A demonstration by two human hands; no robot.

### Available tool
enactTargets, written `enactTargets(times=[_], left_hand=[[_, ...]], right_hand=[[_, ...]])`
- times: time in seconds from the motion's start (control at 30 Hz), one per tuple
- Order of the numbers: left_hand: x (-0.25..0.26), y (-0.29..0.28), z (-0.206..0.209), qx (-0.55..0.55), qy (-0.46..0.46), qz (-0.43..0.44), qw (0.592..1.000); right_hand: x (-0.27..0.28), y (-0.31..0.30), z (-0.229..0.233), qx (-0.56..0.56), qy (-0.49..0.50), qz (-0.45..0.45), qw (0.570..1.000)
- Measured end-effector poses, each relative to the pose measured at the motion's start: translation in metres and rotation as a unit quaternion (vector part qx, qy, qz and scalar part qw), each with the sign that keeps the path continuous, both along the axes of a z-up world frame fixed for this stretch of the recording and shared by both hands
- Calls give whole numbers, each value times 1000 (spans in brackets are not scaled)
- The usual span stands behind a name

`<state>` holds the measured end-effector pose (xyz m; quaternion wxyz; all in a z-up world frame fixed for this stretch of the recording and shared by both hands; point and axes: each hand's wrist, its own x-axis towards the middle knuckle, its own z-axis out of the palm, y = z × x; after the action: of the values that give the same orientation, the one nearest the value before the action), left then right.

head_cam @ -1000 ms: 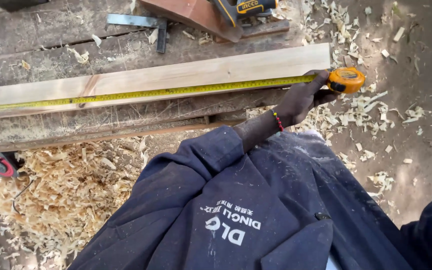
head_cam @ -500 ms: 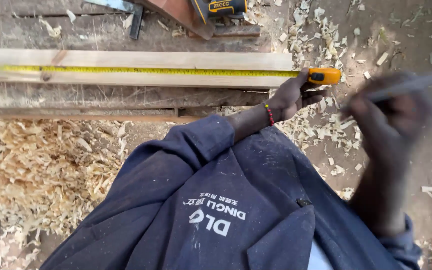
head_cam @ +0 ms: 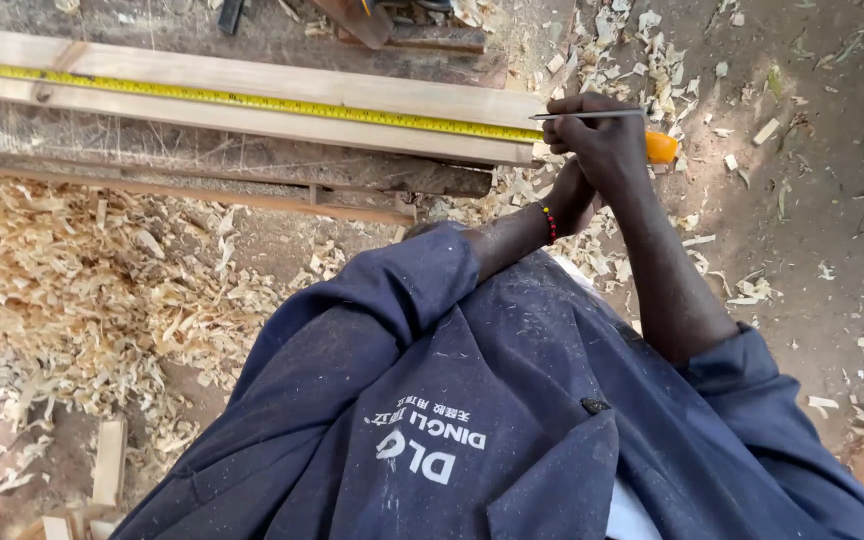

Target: A person measures, marks, and saws a wooden plank in a workshop environment.

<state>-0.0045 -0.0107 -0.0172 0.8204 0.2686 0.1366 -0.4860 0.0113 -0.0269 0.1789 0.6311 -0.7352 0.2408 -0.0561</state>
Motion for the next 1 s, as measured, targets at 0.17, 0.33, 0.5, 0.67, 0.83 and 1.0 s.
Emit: enactTargets(times=[0.17, 0.33, 0.5, 0.67, 0.83, 1.0], left_hand=[[1, 0, 19, 63, 7, 28, 998], [2, -1, 10, 38, -17, 25, 999], [4, 4, 24, 95, -55, -18, 994], [9, 16, 42, 117, -98, -64, 986], [7, 12, 24, 86, -65, -64, 992], [9, 10, 12, 70, -60, -71, 993]], right_hand=[[14, -6, -5, -69, 38, 48, 996], [25, -4, 0, -72, 86, 47, 993], [32, -1, -5, -84, 110, 80, 987], [37, 5, -7, -82, 112, 83, 987], [36, 8, -6, -112, 127, 91, 981], [38, 4, -16, -151, 108, 106, 977]])
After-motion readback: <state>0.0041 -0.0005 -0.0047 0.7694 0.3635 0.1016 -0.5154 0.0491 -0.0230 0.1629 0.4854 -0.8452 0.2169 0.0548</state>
